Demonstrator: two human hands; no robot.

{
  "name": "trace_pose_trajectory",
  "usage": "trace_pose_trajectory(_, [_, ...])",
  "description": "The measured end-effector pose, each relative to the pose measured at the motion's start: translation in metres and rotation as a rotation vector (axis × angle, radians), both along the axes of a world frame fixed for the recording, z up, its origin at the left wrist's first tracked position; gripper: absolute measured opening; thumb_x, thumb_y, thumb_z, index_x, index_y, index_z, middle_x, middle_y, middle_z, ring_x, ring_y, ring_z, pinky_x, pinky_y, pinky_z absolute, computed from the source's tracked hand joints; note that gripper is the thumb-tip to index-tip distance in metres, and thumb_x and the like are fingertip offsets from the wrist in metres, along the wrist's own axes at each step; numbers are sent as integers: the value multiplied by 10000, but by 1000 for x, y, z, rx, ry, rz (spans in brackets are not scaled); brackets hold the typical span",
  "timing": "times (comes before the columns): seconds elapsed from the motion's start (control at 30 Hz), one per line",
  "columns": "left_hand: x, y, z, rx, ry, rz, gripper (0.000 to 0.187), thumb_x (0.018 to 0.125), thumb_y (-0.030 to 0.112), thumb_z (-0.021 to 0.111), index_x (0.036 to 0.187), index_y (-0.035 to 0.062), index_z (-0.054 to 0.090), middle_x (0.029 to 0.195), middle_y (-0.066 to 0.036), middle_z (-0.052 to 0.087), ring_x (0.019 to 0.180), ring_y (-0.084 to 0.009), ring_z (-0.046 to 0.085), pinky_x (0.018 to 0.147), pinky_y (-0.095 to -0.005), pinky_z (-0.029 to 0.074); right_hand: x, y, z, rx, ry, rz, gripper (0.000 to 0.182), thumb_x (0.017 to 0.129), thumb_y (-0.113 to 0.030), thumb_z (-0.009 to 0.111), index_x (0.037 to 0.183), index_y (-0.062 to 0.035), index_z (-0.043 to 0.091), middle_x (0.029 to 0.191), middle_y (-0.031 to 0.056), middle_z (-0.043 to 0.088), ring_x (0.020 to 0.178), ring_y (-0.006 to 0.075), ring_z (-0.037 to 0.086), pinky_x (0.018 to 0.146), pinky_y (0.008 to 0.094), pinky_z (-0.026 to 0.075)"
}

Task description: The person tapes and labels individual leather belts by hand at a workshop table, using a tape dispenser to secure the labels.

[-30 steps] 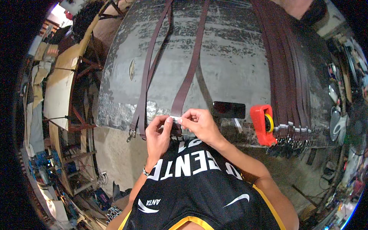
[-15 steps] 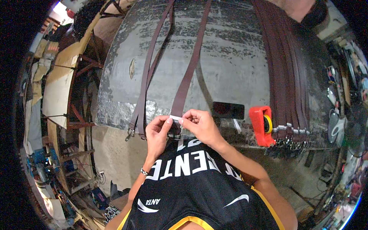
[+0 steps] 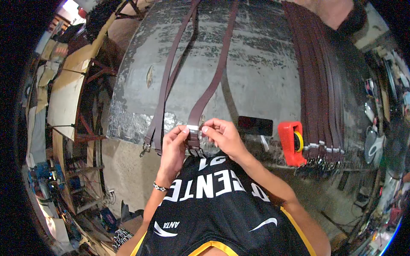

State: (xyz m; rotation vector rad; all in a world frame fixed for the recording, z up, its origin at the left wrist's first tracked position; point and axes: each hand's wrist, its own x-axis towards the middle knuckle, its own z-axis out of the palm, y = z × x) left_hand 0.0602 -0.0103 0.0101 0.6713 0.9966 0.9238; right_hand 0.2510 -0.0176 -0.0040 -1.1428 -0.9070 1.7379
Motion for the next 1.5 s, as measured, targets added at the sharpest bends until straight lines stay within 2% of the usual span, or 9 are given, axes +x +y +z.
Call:
trace_pose_trajectory(0.17, [-13,20,4,-171,-282,8,178,974,184,576,1050,35,637,899,-27,672,792,-128,630,739,-272,498,-14,25,-17,57,61,53,302,962,-226,617,1178,-16,646,1071,25,661,903,80,580,781,213,432])
trace_pose_trajectory(0.3, [-11,31,8,-287,-358,19,212,983,195,552,1067,21,641,875,-44,655,815,-166,625,771,-339,498,-22,53,-24,-44,395,180,354,958,-235,618,1241,-24,618,1074,12,660,936,91,590,873,276,469])
trace_pose_trajectory(0.43, [-16,50,-16,-363,-887,-161,193,990,136,525,1100,-12,583,965,-96,591,821,-173,548,757,-318,485,-23,77,-17,1,508,197,283,947,-203,632,1151,-8,638,1043,45,667,910,126,629,856,291,499])
trace_pose_trajectory(0.6, [2,54,-4,-353,-961,-154,184,992,144,469,1041,-32,496,877,-68,452,731,-162,424,641,-276,405,-15,87,0,-16,586,242,308,930,-198,670,1148,13,621,1064,71,660,836,112,629,763,265,544])
trace_pose_trajectory(0.73, [15,59,5,-341,-1062,-202,162,970,155,442,974,-1,487,830,-76,461,709,-179,442,630,-299,398,-7,92,18,-40,480,183,135,900,-154,698,922,-39,632,920,42,668,795,106,635,725,259,536])
trace_pose_trajectory(0.87, [17,69,-9,-208,-992,-295,252,982,208,382,1026,3,522,870,-100,558,776,-239,538,683,-337,460,-3,93,39,82,170,100,174,882,-166,716,798,-46,622,722,17,636,599,81,593,587,252,513])
trace_pose_trajectory(1.07, [10,64,2,-70,-423,-273,335,1008,251,375,1039,-24,565,906,-147,649,754,-263,654,652,-345,545,-7,74,49,79,118,9,183,886,-148,708,805,-12,616,698,43,616,475,101,532,465,242,445])
trace_pose_trajectory(1.27, [9,45,25,89,-161,-38,291,1014,213,428,1042,-34,579,907,-198,696,789,-310,724,713,-380,615,-4,62,27,195,2,-78,142,867,-137,730,863,-31,637,788,8,646,692,70,565,630,241,465])
trace_pose_trajectory(1.5, [8,36,28,228,-7,-71,160,1002,101,500,1024,-36,578,930,-158,701,801,-237,721,715,-358,611,-9,44,28,191,-50,-113,172,902,-170,709,865,-14,648,764,1,640,690,58,568,632,223,456])
